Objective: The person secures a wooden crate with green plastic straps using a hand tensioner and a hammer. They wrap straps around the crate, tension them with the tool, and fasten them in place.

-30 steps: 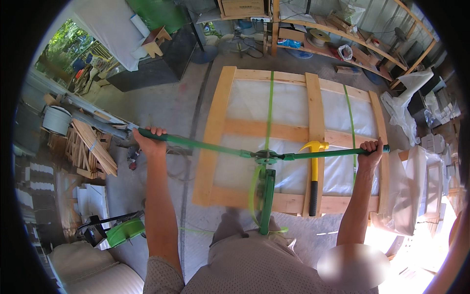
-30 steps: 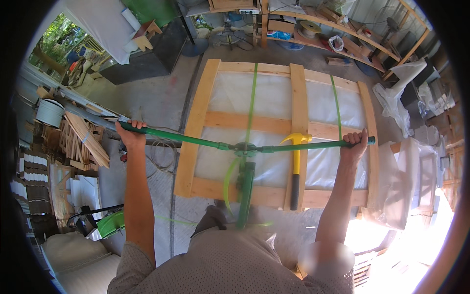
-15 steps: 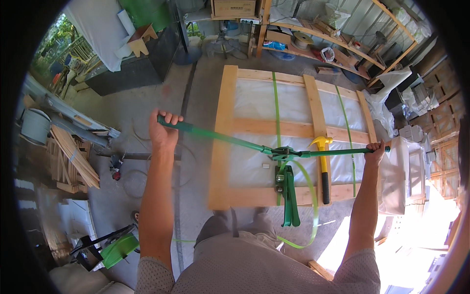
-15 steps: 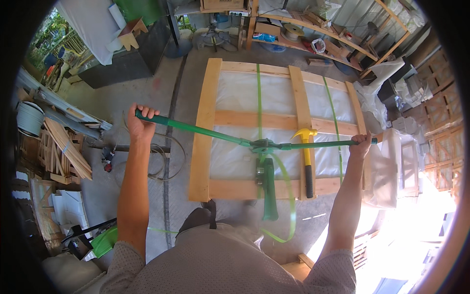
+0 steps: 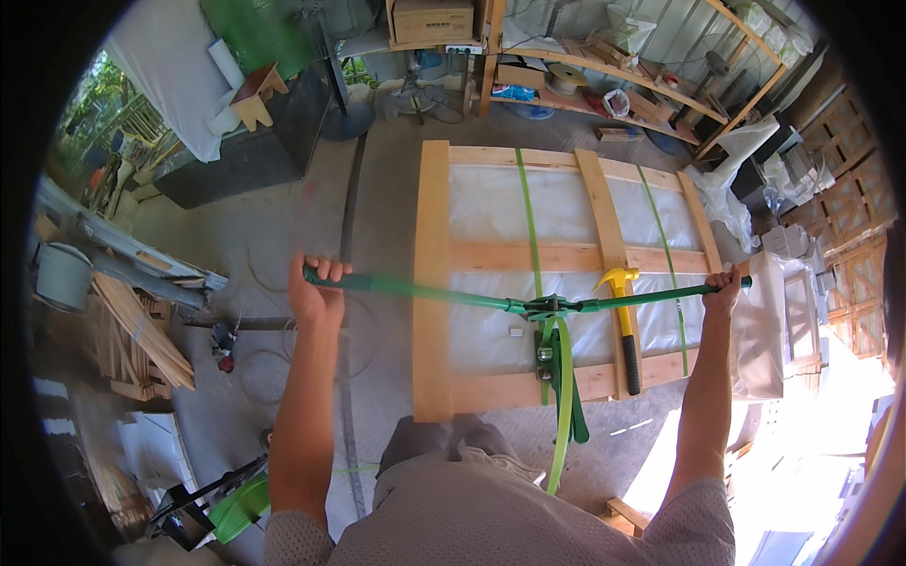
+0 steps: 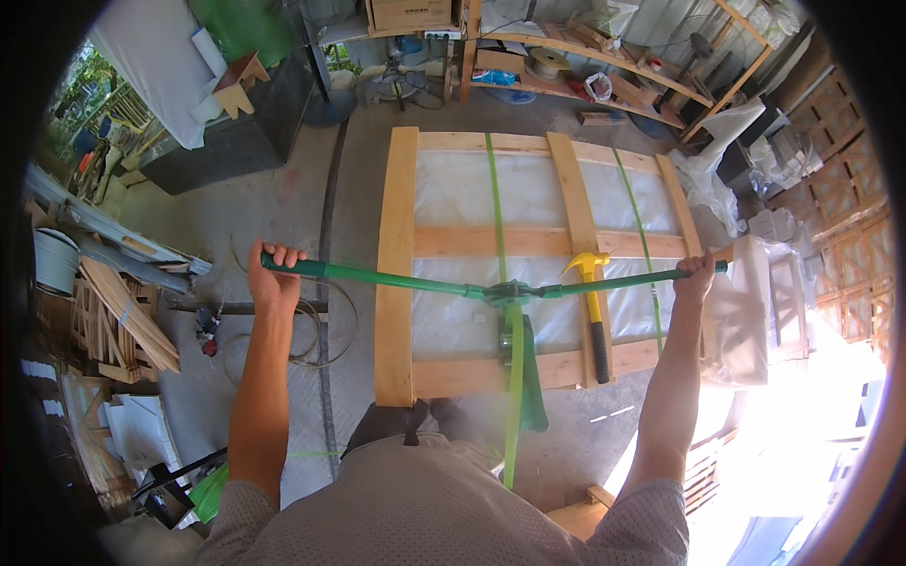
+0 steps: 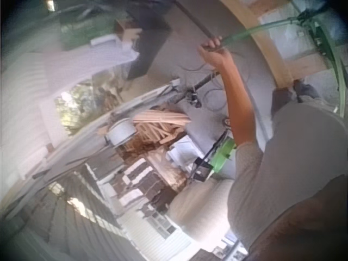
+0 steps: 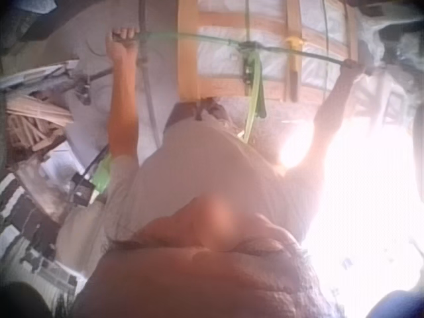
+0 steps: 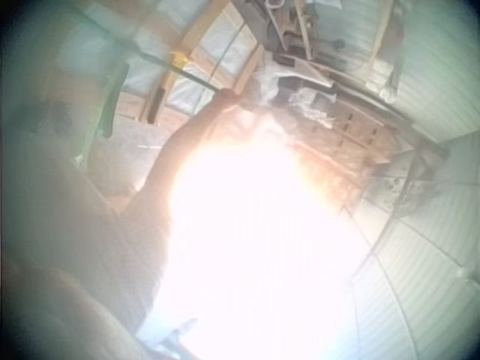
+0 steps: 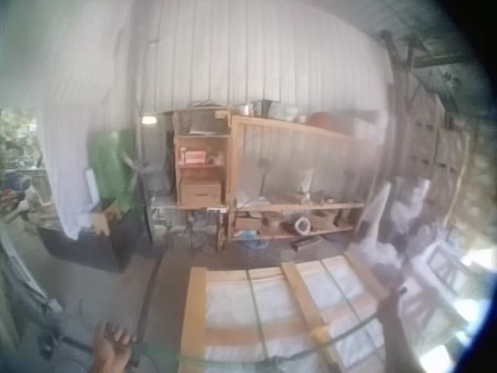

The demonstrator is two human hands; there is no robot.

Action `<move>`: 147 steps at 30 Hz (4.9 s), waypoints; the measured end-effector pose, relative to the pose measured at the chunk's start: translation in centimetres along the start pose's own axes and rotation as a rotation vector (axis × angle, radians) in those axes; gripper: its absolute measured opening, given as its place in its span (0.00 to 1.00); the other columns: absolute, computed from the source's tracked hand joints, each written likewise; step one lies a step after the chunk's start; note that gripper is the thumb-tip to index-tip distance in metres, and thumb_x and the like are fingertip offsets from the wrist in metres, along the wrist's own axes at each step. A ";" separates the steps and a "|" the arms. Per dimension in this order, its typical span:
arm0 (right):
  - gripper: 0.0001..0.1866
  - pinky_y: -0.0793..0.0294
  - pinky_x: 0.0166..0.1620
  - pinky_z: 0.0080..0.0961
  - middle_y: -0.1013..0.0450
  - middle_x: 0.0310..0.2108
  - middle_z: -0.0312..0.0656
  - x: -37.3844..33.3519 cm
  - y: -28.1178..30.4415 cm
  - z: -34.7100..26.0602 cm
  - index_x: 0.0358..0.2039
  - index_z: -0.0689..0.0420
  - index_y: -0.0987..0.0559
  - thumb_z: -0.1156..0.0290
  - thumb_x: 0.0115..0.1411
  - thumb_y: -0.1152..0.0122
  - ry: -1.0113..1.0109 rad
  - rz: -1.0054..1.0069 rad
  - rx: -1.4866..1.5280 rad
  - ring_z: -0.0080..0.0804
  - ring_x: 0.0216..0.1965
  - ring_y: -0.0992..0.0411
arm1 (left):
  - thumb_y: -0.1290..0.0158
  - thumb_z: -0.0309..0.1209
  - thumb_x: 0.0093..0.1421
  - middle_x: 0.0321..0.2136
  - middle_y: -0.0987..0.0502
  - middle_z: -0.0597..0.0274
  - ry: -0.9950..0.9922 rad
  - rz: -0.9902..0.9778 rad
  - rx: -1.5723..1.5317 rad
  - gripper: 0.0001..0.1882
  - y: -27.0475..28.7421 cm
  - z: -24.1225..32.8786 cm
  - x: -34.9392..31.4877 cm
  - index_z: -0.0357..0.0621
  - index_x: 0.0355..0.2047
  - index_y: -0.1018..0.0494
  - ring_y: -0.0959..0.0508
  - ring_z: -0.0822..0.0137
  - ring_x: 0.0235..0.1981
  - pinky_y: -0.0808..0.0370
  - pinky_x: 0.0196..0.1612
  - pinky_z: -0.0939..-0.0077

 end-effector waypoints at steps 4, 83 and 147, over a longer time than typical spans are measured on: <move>0.18 0.42 0.21 0.22 0.49 0.14 0.28 0.3 -0.3 -0.3 0.20 0.47 0.39 0.62 0.62 0.42 -0.074 -0.121 0.019 0.21 0.15 0.47 | 0.54 0.39 0.64 0.17 0.36 0.63 0.058 -0.024 0.063 0.16 0.0 0.7 -0.7 0.47 0.20 0.37 0.36 0.63 0.21 0.32 0.39 0.58; 0.19 0.39 0.22 0.22 0.36 0.13 0.31 -28.0 -19.6 12.5 0.17 0.53 0.29 0.56 0.59 0.39 0.429 0.351 -0.631 0.21 0.15 0.38 | 0.57 0.25 0.66 0.24 0.25 0.62 0.056 -1.285 0.825 0.10 -20.2 1.3 -3.9 0.36 0.28 0.30 0.26 0.74 0.26 0.27 0.33 0.78; 0.09 0.35 0.53 0.31 0.30 0.39 0.38 -52.1 -26.0 46.0 0.30 0.55 0.23 0.72 0.45 0.41 0.746 -1.165 -1.728 0.34 0.49 0.33 | 0.54 0.34 0.65 0.13 0.34 0.65 1.628 -0.595 0.409 0.09 17.5 -12.9 -10.3 0.45 0.29 0.35 0.33 0.71 0.14 0.36 0.20 0.76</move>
Point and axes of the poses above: each hand's wrist, its own x-axis towards the middle knuckle, its own y-axis out of the back of the hand, z = x × y, the point moved 6 cm from there along x, towards the middle knuckle
